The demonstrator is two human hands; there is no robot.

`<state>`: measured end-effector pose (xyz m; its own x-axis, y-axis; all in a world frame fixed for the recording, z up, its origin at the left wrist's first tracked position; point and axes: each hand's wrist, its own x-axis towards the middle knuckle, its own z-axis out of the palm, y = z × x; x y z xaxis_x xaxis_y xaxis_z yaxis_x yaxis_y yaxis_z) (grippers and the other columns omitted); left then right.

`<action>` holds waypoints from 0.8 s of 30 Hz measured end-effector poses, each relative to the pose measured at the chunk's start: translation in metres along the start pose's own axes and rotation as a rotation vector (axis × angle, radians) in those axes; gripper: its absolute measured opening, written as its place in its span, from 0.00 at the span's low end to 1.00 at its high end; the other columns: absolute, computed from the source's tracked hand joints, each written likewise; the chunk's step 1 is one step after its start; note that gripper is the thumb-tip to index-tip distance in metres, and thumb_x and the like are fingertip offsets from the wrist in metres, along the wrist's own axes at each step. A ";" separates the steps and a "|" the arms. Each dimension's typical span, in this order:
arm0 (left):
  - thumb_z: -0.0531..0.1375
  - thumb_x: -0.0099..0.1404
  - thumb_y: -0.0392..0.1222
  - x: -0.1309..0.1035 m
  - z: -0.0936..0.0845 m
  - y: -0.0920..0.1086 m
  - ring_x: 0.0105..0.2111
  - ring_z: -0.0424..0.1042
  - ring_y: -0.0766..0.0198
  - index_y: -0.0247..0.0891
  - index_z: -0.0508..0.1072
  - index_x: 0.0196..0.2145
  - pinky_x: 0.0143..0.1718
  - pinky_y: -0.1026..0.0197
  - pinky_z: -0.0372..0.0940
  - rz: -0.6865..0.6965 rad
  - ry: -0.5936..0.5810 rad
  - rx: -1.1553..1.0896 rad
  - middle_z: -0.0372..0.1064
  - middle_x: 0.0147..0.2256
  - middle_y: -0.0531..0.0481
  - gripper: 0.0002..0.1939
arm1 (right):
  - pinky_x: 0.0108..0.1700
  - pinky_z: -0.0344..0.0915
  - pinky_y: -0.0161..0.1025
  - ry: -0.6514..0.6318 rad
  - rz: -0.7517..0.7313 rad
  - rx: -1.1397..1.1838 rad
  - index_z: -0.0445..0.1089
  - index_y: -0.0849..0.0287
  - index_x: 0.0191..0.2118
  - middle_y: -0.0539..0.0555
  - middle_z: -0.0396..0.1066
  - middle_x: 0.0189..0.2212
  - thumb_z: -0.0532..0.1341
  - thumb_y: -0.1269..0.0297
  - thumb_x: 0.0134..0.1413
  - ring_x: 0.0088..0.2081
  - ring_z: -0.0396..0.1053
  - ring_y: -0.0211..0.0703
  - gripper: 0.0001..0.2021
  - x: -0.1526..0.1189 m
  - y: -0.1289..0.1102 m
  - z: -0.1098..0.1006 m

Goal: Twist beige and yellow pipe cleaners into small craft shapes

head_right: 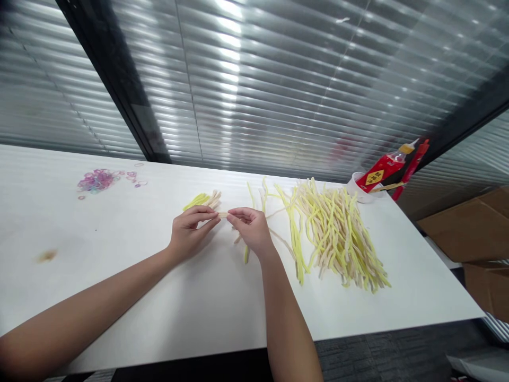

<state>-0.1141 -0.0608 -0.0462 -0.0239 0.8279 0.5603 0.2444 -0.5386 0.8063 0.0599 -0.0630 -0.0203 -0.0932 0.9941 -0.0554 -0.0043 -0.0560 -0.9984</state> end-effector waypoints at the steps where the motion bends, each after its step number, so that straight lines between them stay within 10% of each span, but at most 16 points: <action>1: 0.66 0.56 0.40 0.000 0.000 0.001 0.33 0.72 0.60 0.44 0.80 0.32 0.36 0.58 0.66 -0.005 -0.013 0.000 0.74 0.33 0.48 0.04 | 0.34 0.68 0.37 0.007 -0.019 -0.022 0.75 0.60 0.36 0.54 0.75 0.30 0.68 0.57 0.44 0.30 0.71 0.39 0.14 0.000 0.001 0.000; 24: 0.61 0.62 0.44 0.001 0.000 0.000 0.27 0.66 0.63 0.41 0.79 0.33 0.29 0.61 0.58 -0.143 -0.217 -0.057 0.74 0.28 0.48 0.08 | 0.31 0.65 0.36 0.052 -0.294 -0.334 0.75 0.57 0.39 0.52 0.75 0.30 0.63 0.59 0.51 0.27 0.67 0.38 0.11 -0.006 -0.002 0.008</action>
<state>-0.1142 -0.0605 -0.0455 0.1556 0.9072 0.3909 0.1983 -0.4163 0.8873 0.0526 -0.0697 -0.0175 -0.0862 0.9671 0.2392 0.2992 0.2541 -0.9197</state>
